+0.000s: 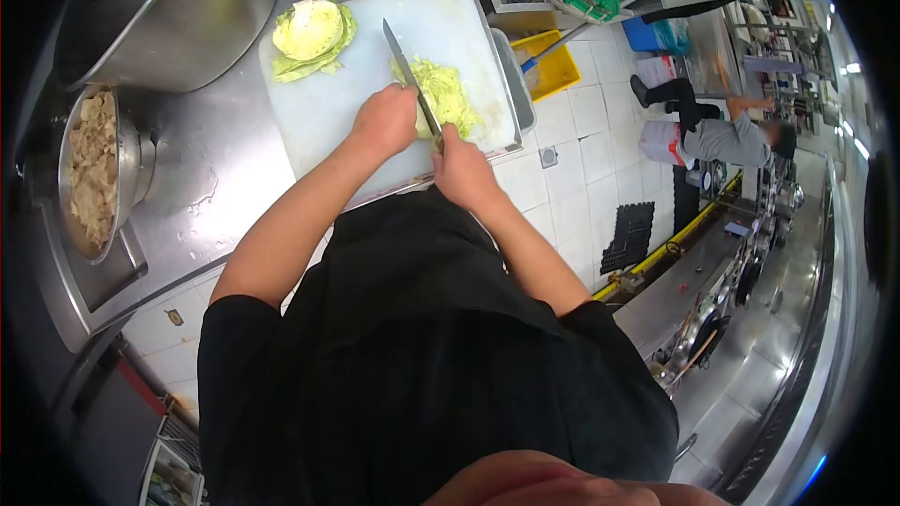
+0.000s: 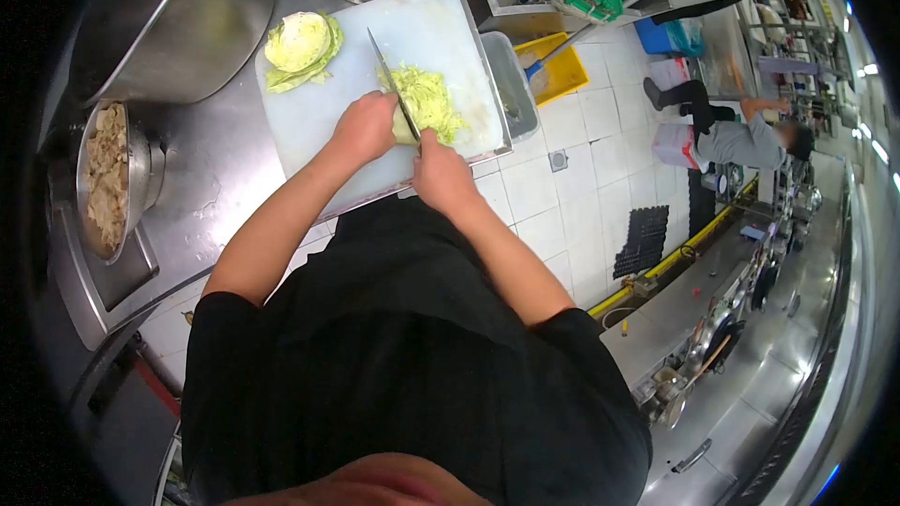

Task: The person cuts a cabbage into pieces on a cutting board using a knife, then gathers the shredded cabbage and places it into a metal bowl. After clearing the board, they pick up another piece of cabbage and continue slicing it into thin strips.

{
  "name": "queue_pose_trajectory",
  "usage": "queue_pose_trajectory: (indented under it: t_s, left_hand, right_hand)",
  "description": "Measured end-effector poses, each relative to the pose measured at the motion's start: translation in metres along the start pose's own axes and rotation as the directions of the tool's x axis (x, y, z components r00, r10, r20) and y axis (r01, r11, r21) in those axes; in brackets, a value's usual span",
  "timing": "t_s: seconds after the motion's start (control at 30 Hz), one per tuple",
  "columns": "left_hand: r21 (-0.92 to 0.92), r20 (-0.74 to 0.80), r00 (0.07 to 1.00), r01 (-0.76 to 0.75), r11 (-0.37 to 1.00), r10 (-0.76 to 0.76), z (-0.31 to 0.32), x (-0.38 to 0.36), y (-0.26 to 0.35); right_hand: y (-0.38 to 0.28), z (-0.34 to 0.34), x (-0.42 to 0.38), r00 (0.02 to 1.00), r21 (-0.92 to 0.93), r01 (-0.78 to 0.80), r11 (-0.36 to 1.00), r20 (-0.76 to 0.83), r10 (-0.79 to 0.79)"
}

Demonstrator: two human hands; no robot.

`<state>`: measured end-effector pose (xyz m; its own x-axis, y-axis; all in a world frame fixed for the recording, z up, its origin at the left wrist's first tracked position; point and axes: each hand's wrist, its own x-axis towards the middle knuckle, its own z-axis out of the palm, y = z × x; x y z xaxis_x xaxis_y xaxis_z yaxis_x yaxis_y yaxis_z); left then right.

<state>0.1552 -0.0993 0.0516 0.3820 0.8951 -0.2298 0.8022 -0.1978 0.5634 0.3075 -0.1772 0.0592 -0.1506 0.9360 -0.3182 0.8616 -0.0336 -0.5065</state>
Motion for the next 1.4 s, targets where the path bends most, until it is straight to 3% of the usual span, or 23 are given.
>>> queue_pose_trajectory:
  t_s: [0.23,0.37,0.67,0.77,1.03,1.23,1.4]
  left_hand:
    - [0.075,0.010,1.000,0.000,0.997,-0.001,0.004,0.005,-0.001]
    - [0.054,-0.005,1.000,0.004,0.999,-0.004,0.001,0.004,0.005]
    - [0.106,0.023,0.996,0.082,0.991,-0.084,0.001,0.007,0.017]
    - [0.096,0.079,0.992,0.092,0.991,-0.100,-0.001,0.010,0.016]
    - [0.063,0.008,0.998,0.059,0.996,-0.059,0.001,0.001,0.008]
    - [0.020,-0.018,0.998,0.061,0.998,-0.061,0.002,-0.002,0.007]
    - [-0.004,-0.027,0.997,0.066,0.998,-0.066,0.001,-0.002,0.005]
  right_hand:
    - [-0.023,-0.059,-0.022,0.999,0.101,0.013,0.995,-0.053,-0.008]
    - [-0.016,-0.050,-0.031,0.999,-0.007,-0.040,0.999,0.018,0.040]
    - [-0.015,-0.037,-0.044,0.998,0.003,-0.065,0.998,0.024,0.065]
    - [0.010,0.007,-0.017,0.997,0.010,-0.072,0.997,0.009,0.072]
    - [-0.020,-0.047,-0.022,0.999,0.071,-0.013,0.997,-0.035,0.015]
    - [-0.022,-0.050,-0.046,0.992,0.007,-0.094,0.996,0.081,0.093]
    - [-0.014,-0.037,-0.050,0.994,0.023,-0.077,0.997,0.074,0.075]
